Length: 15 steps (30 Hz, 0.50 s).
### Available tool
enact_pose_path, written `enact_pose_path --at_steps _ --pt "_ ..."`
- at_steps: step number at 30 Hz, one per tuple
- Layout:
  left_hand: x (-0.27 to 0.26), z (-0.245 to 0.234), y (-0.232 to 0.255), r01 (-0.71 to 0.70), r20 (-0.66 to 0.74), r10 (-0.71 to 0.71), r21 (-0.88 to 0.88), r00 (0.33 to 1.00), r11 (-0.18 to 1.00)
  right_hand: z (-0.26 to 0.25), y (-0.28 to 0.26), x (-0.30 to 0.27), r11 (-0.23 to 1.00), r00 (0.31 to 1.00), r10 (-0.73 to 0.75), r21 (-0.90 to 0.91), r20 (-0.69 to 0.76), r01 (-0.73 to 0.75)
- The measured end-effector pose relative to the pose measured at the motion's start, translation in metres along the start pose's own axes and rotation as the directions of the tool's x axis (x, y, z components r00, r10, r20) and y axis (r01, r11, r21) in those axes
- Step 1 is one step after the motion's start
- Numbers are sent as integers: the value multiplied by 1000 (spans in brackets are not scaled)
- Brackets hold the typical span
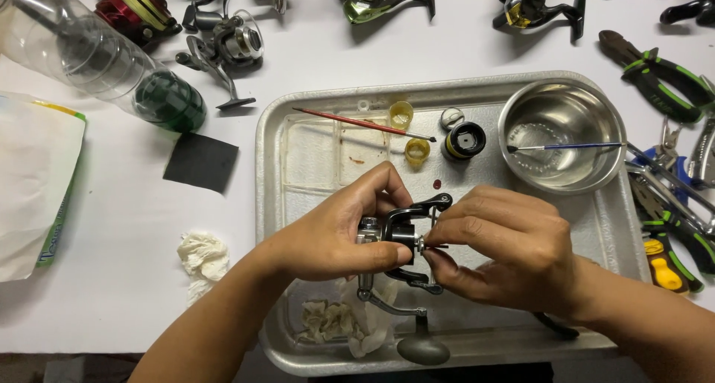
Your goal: The person disassembles a fishing reel on a metal tray, using a screwdriver to remove screws and a wrench to loosen the handle. They remove the handle and other small components, placing them on the tray.
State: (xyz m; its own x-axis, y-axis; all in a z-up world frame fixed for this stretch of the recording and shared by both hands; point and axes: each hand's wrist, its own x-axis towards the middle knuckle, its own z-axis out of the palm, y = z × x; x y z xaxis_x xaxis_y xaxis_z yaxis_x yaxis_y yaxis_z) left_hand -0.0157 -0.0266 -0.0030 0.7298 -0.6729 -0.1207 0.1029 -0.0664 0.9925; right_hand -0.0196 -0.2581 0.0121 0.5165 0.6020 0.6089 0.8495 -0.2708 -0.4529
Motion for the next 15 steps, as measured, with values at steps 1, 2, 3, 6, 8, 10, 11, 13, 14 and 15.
enact_pose_path --at_steps 1,2,3,6,8,10,11,13,14,15 --pt "-1 0 -1 -3 1 3 0 1000 1000 1 0 -1 1000 1000 -1 -3 0 1" --pt "0 0 -2 -8 0 8 4 1000 1000 1 0 -1 1000 1000 -8 7 -1 8" --pt "1 -1 -2 -13 -1 13 8 1000 1000 0 1 0 1000 1000 -15 18 -2 15" --pt "0 0 0 33 -7 -33 25 999 999 -1 0 2 999 1000 -28 40 -10 28" --pt "1 1 1 31 -7 -30 34 1000 999 0 1 2 998 998 -56 24 -21 56" --pt "1 1 0 30 -6 -30 40 1000 999 0 2 2 997 996 -80 10 -29 81" --pt "1 1 -1 37 -11 -37 49 999 998 0 2 2 993 992 -119 -14 -32 119" --pt "1 1 -4 38 -18 -37 62 999 997 0 3 2 986 986 -163 -43 -32 162" --pt "1 0 -6 41 -23 -39 87 999 995 1 4 2 985 985 -171 -43 -29 170" --pt "1 0 -8 44 -27 -41 113 999 993 1 4 2 983 984 -179 -42 -25 178"
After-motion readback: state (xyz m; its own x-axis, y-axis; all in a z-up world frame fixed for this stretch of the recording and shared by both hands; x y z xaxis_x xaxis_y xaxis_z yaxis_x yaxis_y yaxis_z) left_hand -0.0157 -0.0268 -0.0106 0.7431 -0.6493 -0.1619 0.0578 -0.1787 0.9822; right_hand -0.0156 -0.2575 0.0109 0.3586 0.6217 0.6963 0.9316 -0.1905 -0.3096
